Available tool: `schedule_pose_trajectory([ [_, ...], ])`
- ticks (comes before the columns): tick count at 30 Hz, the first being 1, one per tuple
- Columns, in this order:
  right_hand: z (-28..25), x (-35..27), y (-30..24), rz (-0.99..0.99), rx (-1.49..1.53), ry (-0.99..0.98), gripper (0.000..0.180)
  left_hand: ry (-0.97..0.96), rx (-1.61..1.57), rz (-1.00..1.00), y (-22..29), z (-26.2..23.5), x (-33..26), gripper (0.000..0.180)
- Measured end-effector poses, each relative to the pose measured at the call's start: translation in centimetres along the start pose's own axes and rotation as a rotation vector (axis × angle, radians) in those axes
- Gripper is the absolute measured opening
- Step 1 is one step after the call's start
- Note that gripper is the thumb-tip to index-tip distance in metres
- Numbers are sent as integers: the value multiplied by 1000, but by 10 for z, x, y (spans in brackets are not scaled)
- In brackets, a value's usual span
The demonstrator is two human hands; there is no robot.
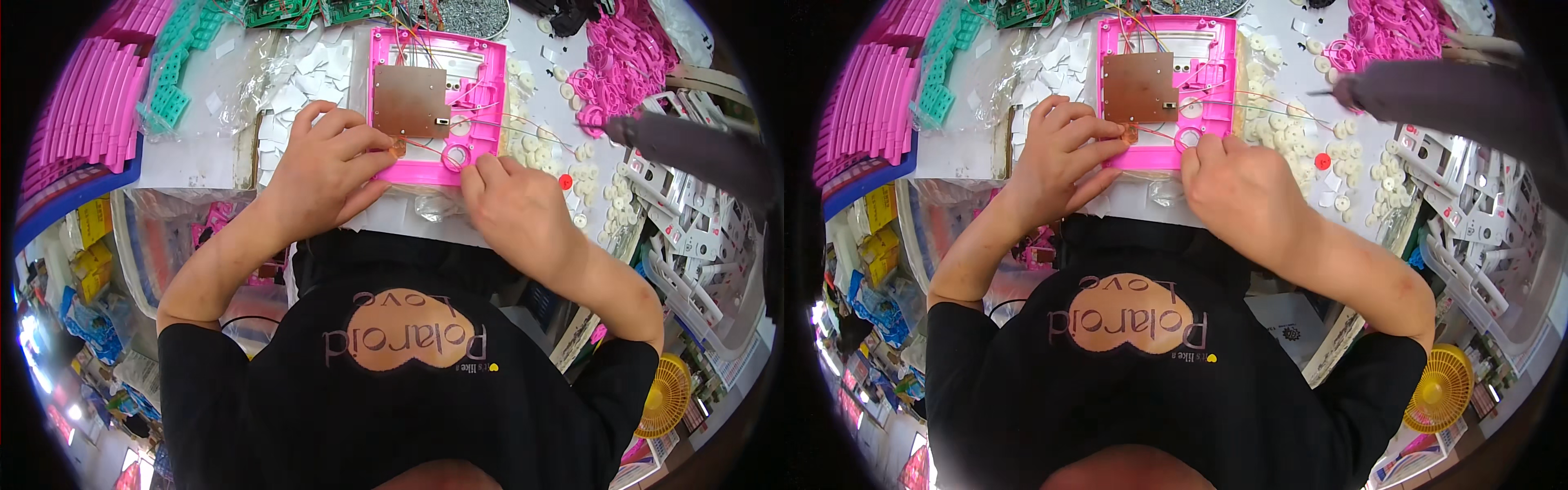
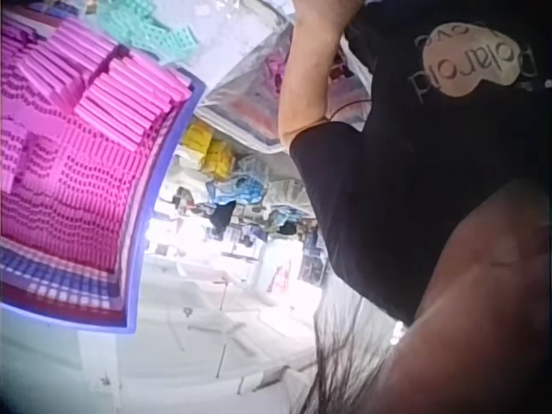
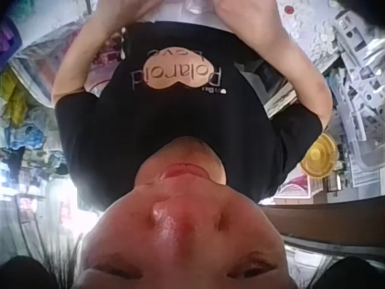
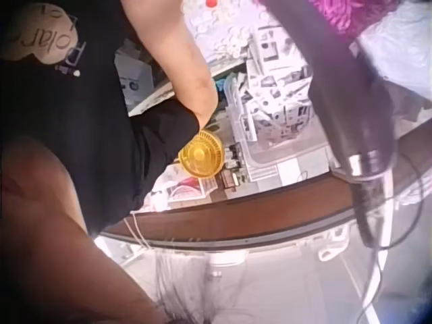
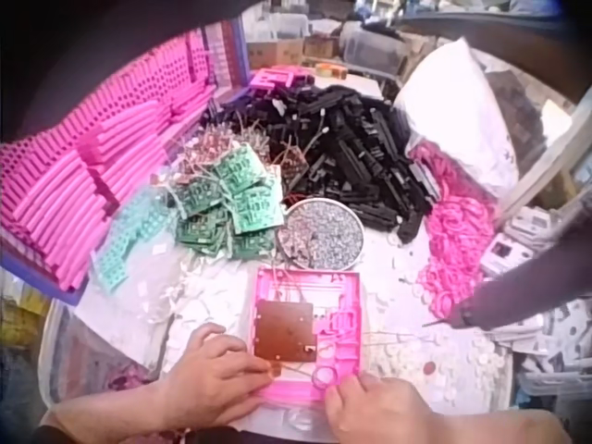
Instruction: Assembling an electronic toy component by inserting a circuit board and securing it with screws using an electric screwdriver.
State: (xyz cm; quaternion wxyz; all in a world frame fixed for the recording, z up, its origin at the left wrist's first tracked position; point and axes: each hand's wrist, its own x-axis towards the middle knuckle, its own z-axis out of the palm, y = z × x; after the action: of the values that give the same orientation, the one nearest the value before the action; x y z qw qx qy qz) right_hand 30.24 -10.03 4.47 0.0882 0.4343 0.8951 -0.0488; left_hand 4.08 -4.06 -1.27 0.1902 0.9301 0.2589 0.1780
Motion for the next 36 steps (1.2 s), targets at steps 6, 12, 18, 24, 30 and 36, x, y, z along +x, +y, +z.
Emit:
schedule_pose_trajectory([
  [6,18,1,38,-16,466,85,18,-9,-32,8,-3,1,-2,38],
  [12,18,-5,0,28,92,134,15,10,-38,8,-3,1,-1,32],
  [18,17,-2,-1,-72,43,180,14,16,-44,8,-3,2,-3,33],
  [24,38,-7,22,-43,350,370,22,32,-47,24,-3,2,-4,32],
  [30,64,-17,28,-33,532,537,16,23,-68,22,-4,5,-5,29],
  [36,70,-10,36,-109,551,547,16,29,-38,12,-5,3,-3,28],
])
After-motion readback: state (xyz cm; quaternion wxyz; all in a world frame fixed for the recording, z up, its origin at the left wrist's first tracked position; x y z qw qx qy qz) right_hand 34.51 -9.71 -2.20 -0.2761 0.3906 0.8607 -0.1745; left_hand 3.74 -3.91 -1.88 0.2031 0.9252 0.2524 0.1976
